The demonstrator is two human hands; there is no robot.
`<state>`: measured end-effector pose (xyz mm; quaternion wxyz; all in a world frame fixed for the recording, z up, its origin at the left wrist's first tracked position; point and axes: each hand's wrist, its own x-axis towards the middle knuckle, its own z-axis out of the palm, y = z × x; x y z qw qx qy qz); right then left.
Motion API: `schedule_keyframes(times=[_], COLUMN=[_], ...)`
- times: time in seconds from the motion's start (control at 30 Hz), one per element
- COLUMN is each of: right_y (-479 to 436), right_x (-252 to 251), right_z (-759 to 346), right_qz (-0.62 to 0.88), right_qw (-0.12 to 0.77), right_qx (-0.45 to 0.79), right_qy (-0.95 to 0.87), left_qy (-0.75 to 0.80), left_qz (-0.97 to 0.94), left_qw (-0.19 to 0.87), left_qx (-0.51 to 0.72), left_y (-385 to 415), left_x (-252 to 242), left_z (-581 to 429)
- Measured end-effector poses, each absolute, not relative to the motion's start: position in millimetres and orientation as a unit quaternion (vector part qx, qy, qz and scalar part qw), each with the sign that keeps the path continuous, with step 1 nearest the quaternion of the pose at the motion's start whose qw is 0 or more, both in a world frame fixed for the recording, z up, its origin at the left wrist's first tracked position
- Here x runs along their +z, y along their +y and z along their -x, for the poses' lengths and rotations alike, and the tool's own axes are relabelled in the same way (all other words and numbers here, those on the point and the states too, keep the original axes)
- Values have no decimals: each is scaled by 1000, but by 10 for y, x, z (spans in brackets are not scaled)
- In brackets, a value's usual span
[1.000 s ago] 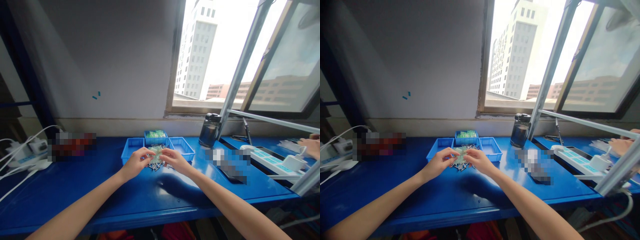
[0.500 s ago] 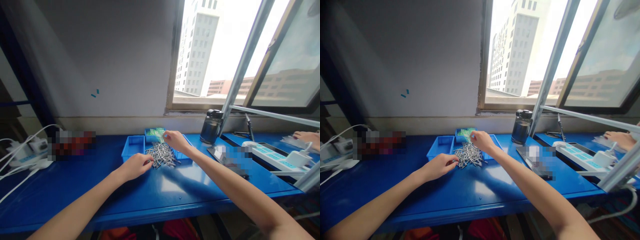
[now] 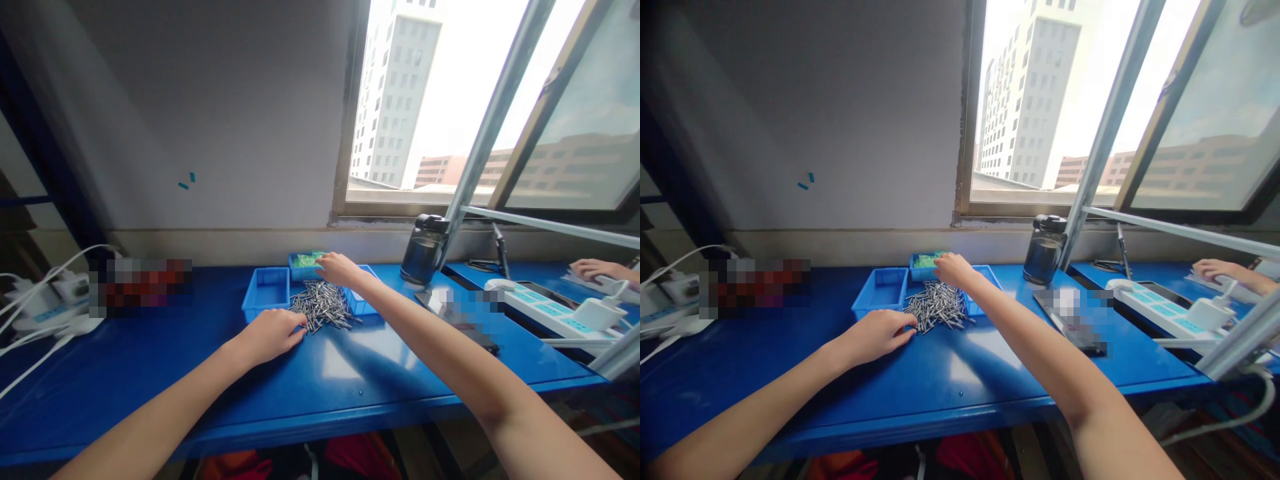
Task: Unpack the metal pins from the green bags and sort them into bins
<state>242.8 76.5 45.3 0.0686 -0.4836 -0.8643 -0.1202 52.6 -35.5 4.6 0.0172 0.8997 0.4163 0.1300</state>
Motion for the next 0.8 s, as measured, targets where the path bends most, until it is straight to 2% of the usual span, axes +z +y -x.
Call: schedule_keyframes(times=[0.2,0.3,0.57,0.8], right_y=[401,324,352,273], right_x=[433,311,154,154], right_z=[-2644,-2802,-2979,-2896], right_qz=[515,532,531,527], right_qw=[70,68,115,129], right_qx=[-104,-83,-16,-24], right_qy=[-848,-840,-840,-840], left_qy=[433,470,468,453], left_qz=[-870,-846,-861,-865], left_qw=[-64,-87,6,22], left_qx=[226,236,201,212], left_y=[-340,-268,-138,-162], left_x=[206,200,44,80], left_z=[-480,-409,-359,-378])
